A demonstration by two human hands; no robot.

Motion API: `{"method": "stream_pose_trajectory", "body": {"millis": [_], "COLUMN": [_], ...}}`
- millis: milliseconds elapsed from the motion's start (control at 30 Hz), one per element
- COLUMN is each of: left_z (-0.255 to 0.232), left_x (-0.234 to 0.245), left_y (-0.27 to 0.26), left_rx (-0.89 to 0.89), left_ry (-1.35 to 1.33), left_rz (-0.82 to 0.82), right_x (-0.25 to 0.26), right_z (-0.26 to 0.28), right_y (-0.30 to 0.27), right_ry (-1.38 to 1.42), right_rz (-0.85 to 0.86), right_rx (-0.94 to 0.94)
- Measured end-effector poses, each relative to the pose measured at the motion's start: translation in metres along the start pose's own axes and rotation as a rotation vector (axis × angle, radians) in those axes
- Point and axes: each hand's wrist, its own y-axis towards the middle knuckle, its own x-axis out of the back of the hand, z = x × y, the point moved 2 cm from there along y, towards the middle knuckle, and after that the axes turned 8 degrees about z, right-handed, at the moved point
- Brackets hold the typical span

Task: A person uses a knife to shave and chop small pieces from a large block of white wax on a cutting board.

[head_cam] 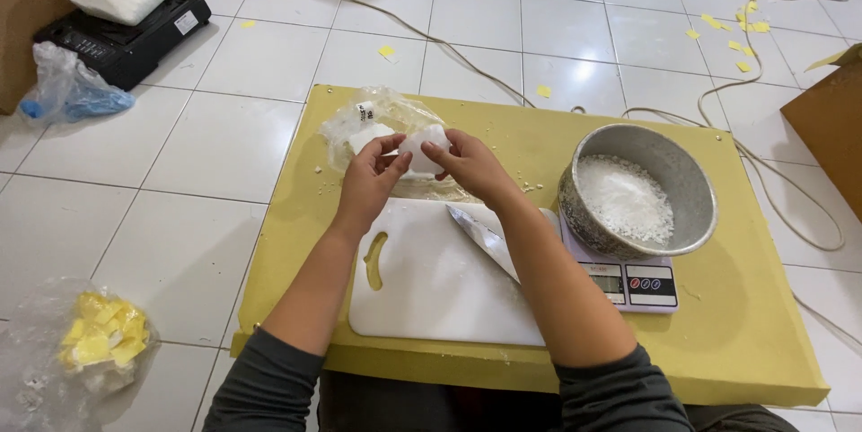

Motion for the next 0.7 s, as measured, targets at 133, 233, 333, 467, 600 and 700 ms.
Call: {"method": "stream_pose_trajectory", "body": {"millis": [133, 233, 333, 467, 600, 700], "left_z": [0.003, 0.003, 0.000, 0.012, -0.004, 0.004], "left_x": [-0.010, -0.022, -0.040, -0.059, -0.062, -0.056], "left_y": [-0.031, -0.060, -0.091, -0.107, -0.108, -0.108], "left_rx": [0.118, 0.178, 0.272, 0.278, 0.325, 0.372], "left_ry": [-0.035, -0.001, -0.086, -0.292, -0.070, 0.183], "left_rz": [-0.023, 0.012, 0.038, 0.074, 0.057, 0.097], "right_x": [-0.004, -0.009, -0.018, -0.042, -0.060, -0.054], "right_z": [-0.020, -0.027, -0.028, -0.020, -0.022, -0.024], "right_y": [-0.023, -0.048, -0.076, -0.112, -0.141, -0.158], "right_ry": [-0.074, -0.160, -0.405, -0.514, -0.527, -0.561], "right_rz": [-0.007, -0.035, -0.110, -0.147, -0.086, -0.059], "right_rx": [-0.096, -0.176, -0.237, -0.149, 0.074, 0.135]}}
